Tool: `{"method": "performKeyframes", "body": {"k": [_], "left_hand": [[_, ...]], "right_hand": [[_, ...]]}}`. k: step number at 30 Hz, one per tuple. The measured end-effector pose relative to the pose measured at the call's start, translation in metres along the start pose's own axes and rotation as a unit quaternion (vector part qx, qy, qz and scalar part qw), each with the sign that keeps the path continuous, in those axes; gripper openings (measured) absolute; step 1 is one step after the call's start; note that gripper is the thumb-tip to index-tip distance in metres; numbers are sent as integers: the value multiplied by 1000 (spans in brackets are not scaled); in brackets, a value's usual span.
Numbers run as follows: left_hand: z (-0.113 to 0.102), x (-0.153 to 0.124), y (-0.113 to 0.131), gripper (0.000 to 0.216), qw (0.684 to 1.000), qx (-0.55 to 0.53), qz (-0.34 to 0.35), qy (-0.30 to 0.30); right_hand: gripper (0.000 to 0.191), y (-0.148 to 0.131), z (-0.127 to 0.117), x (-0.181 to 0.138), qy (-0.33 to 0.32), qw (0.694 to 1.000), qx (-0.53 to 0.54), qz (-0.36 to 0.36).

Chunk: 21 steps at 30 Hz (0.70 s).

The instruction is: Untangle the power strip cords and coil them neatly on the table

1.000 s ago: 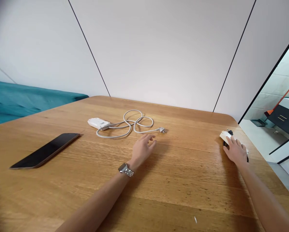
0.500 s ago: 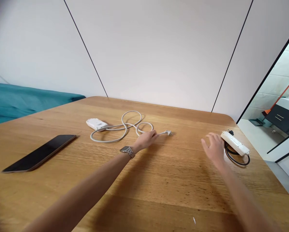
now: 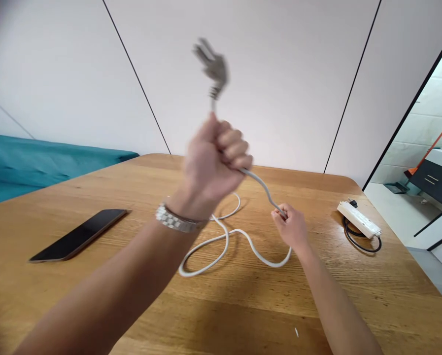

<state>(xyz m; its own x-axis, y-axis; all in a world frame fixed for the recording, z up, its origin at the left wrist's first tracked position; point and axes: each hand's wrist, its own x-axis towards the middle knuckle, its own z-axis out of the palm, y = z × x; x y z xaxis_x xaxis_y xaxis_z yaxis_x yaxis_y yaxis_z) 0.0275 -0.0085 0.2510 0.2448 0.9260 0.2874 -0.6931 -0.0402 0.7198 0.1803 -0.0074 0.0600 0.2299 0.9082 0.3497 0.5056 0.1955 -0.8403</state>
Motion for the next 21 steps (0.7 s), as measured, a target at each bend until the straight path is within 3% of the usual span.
{"method": "performKeyframes", "body": {"k": [2,4,7,9,12,15,18,21], "left_hand": [[-11,4,25,46,997,-40,63,14],[-28,6,41,47,994,-65,87,15],[-61,11,48,46,992,-66,95,47],[-85,16,41,43,991,-47,100,81],[-118,21,15,35,991,18,74,108],[-133,14,-29,22,991,107,-16,84],[-122,-2,-80,20,981,131,-143,10],[-97,-15,-117,34,969,79,-234,2]], "right_hand": [[31,12,-18,8,-28,995,34,90],[35,24,-36,15,-9,984,96,153],[40,35,-63,22,38,966,162,197],[45,36,-82,24,-1,957,212,196],[53,26,-103,24,-68,946,285,138],[40,1,-102,18,-45,948,306,77],[31,-26,-75,3,0,960,278,20],[31,-44,-43,-16,-20,991,112,-71]]}}
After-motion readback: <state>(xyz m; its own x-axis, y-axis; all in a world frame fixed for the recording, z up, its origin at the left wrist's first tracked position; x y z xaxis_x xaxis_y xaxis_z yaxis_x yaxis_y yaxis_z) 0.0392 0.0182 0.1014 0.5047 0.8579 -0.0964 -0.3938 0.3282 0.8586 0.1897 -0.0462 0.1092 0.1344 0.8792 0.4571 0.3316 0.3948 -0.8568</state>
